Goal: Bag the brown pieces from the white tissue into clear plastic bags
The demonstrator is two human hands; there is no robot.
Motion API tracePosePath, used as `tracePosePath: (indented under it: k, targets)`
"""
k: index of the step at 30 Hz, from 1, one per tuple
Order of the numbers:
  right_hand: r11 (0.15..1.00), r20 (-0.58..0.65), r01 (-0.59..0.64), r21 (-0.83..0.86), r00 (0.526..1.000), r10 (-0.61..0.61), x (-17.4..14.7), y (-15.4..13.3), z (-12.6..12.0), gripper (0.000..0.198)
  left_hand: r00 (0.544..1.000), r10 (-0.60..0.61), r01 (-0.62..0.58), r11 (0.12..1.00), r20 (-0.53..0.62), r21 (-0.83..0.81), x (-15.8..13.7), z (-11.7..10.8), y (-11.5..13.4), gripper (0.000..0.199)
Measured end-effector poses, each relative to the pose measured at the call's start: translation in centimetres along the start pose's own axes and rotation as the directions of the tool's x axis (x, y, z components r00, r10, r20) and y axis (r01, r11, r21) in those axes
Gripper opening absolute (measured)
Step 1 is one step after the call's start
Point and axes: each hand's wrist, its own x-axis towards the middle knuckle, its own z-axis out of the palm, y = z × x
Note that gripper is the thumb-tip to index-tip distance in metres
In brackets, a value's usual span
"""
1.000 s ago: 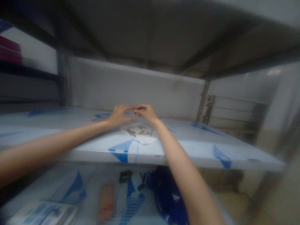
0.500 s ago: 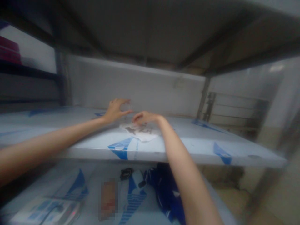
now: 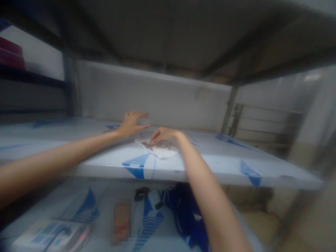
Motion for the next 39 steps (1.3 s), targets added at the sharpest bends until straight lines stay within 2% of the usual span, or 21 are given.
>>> tracePosePath:
  k: [6, 10, 14, 19, 23, 25, 28, 30, 33, 36, 39]
  targets:
    - [1.0, -0.009, -0.003, -0.004, 1.0, 0.003, 0.1, 0.1, 0.1, 0.026, 0.999, 0.007, -0.007, 1.0, 0.036, 0.009, 0.0, 0.0, 0.0, 0.048]
    - [1.0, 0.033, -0.004, 0.007, 0.999, 0.004, 0.2, 0.2, 0.2, 0.019, 0.999, 0.011, -0.011, 1.0, 0.053, 0.013, 0.0, 0.1, -0.1, 0.048]
    - [1.0, 0.013, -0.006, 0.03, 1.0, 0.005, 0.2, 0.1, 0.1, 0.023, 0.998, 0.011, -0.012, 1.0, 0.054, 0.023, 0.0, 0.1, -0.2, 0.045]
    - [0.999, 0.119, 0.001, 0.051, 0.993, -0.007, -0.1, -0.3, 0.0, 0.029, 0.997, 0.012, -0.014, 1.0, 0.071, 0.028, 0.0, 0.0, 0.0, 0.044]
    - [0.997, 0.112, -0.039, 0.062, 0.993, 0.031, -0.2, -0.4, 0.1, 0.026, 0.996, 0.013, -0.016, 0.999, 0.09, 0.034, 0.0, -0.2, 0.2, 0.045]
    - [0.997, 0.058, -0.029, 0.07, 0.998, 0.025, -0.2, -0.5, 0.2, 0.025, 0.996, 0.019, -0.022, 0.999, 0.089, 0.029, 0.0, -0.2, 0.1, 0.045]
    - [0.995, -0.149, 0.059, 0.084, 0.988, -0.046, -0.5, -0.9, 0.0, 0.024, 0.996, 0.027, -0.028, 0.999, 0.084, 0.014, 0.1, -0.2, 0.1, 0.044]
    - [0.982, -0.324, 0.156, 0.105, 0.939, -0.114, -0.7, -1.1, -0.3, 0.025, 0.996, 0.042, -0.042, 0.999, 0.084, -0.004, 0.1, -0.3, 0.0, 0.046]
    - [0.95, -0.534, 0.272, 0.152, 0.832, -0.153, -0.7, -1.2, -0.7, 0.028, 0.993, 0.089, -0.085, 0.995, 0.082, -0.044, 0.0, -0.2, 0.1, 0.048]
    - [0.946, -0.618, 0.294, 0.135, 0.771, -0.152, 0.0, -0.9, -0.8, 0.027, 0.989, 0.124, -0.118, 0.99, 0.077, -0.075, 0.0, -0.2, 0.3, 0.049]
    - [0.961, -0.62, 0.265, 0.074, 0.767, -0.164, 0.8, -0.6, -0.7, 0.023, 0.987, 0.143, -0.137, 0.987, 0.067, -0.088, -0.1, -0.2, 0.6, 0.048]
